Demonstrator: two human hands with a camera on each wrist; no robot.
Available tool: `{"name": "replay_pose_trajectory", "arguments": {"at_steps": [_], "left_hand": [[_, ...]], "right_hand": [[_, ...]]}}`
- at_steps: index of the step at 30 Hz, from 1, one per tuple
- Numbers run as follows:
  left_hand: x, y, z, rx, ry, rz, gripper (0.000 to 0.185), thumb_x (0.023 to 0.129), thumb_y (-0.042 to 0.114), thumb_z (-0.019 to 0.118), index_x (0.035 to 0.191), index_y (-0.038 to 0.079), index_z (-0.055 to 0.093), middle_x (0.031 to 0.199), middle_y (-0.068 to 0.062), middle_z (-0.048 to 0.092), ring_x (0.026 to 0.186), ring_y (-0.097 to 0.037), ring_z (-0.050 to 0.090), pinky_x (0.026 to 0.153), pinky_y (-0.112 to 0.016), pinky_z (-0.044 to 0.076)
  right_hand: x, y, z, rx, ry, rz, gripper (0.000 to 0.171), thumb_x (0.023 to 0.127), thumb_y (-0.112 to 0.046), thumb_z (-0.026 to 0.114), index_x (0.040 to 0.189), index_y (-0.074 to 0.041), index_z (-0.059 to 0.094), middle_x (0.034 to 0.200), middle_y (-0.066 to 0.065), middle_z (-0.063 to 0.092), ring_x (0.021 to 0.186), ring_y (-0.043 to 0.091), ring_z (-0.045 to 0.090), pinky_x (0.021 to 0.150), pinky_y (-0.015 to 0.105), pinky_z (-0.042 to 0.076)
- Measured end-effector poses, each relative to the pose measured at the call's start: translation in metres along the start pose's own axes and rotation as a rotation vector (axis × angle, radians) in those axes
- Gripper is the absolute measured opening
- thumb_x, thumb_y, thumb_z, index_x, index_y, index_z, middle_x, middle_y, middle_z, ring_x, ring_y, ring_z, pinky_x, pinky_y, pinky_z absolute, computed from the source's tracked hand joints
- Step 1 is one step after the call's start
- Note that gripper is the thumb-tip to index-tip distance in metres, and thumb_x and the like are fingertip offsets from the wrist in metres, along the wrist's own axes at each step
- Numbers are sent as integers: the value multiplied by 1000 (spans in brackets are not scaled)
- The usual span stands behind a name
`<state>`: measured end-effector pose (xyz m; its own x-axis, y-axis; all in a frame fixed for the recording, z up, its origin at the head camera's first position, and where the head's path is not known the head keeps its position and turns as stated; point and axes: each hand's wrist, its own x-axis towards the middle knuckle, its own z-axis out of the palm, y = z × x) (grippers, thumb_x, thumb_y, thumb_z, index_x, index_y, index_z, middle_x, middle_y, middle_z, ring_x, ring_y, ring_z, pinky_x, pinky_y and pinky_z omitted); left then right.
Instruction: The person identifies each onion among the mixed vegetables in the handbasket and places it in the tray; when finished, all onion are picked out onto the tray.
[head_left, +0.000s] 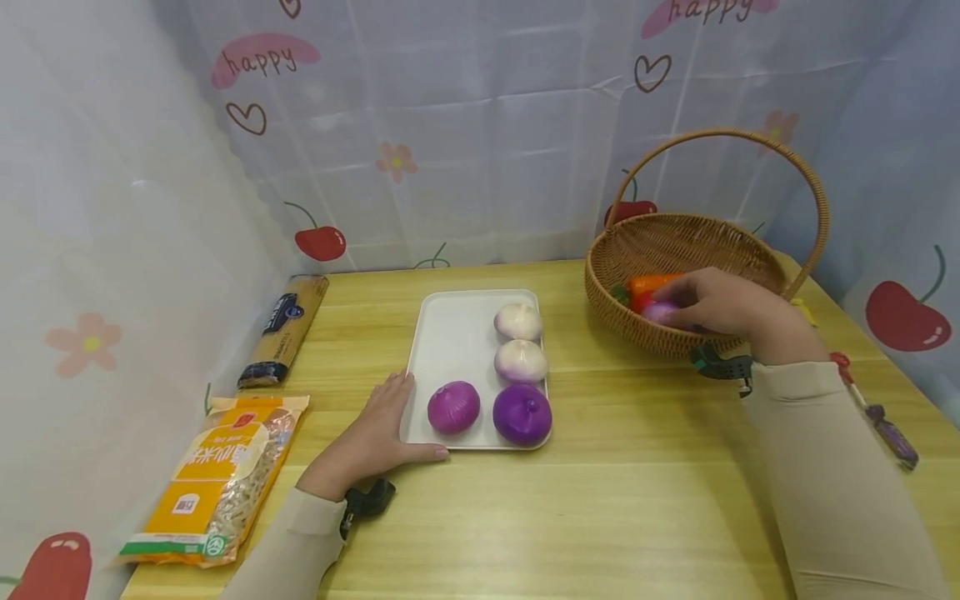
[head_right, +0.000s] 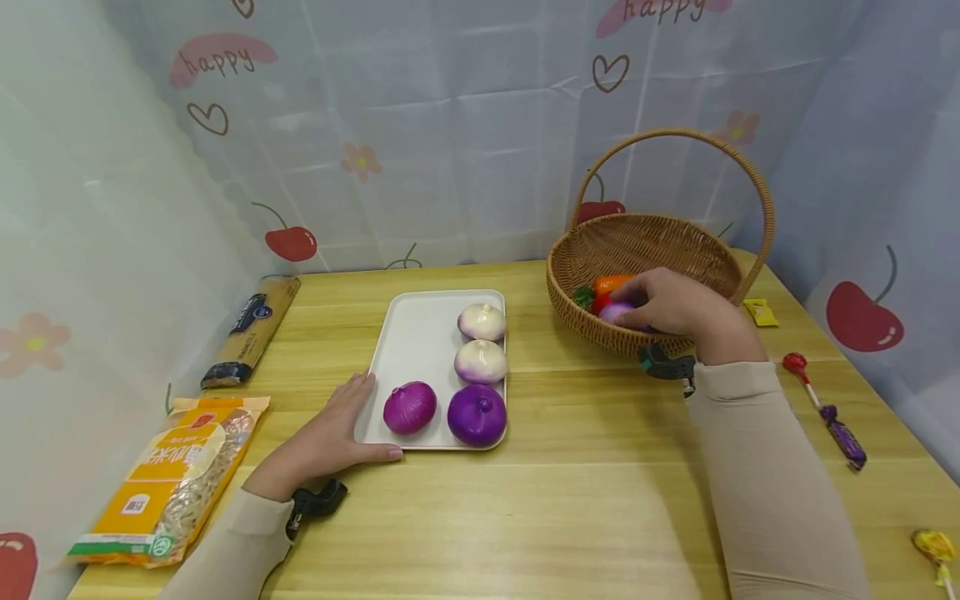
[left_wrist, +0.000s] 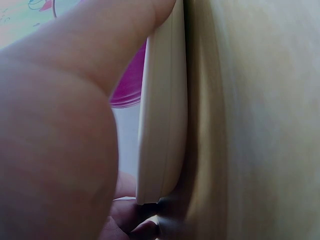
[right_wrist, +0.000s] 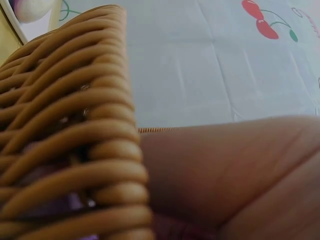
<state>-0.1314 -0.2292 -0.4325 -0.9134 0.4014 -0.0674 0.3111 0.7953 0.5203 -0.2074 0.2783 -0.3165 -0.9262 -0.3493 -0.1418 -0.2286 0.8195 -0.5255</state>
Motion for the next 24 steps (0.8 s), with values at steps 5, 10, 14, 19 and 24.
{"name": "replay_pose_trajectory", "arguments": {"at_steps": [5, 10, 14, 19, 24], "left_hand": [[0, 0, 0, -7, -4, -5, 140, 72, 77, 83, 165, -7, 18, 172, -23, 14, 158, -39, 4, 126, -52, 5], [0, -1, 1, 3, -4, -5, 140, 72, 78, 82, 165, -6, 18, 172, -22, 15, 158, -39, 4, 126, -53, 6], [0, -1, 1, 4, -3, -8, 140, 72, 78, 81, 165, -6, 18, 172, -22, 15, 158, -39, 4, 126, -53, 6], [0, 0, 1, 2, 1, 2, 140, 73, 77, 82, 165, -7, 19, 171, -23, 15, 158, -40, 5, 126, -52, 6], [0, 0, 1, 5, 3, 3, 141, 72, 78, 82, 164, -7, 18, 171, -24, 15, 158, -40, 5, 126, -52, 5]], "right_hand": [[0, 0, 1, -17, 0, -15, 43, 101, -17, 71, 135, 9, 65, 134, 28, 63, 117, 41, 59, 98, 63, 48], [0, -1, 1, -25, 3, -21, 46, 102, -20, 71, 136, 10, 64, 134, 28, 64, 120, 42, 58, 101, 65, 47], [0, -1, 1, -28, 3, -13, 51, 104, -26, 71, 139, 10, 63, 134, 27, 64, 120, 41, 59, 100, 63, 47], [1, 2, 1, -48, 24, -9, 53, 103, -30, 72, 140, 7, 64, 135, 27, 64, 118, 40, 60, 98, 61, 49], [2, 4, 0, -44, 61, -1, 50, 103, -31, 72, 138, 4, 67, 131, 26, 66, 113, 38, 61, 96, 60, 49]]}}
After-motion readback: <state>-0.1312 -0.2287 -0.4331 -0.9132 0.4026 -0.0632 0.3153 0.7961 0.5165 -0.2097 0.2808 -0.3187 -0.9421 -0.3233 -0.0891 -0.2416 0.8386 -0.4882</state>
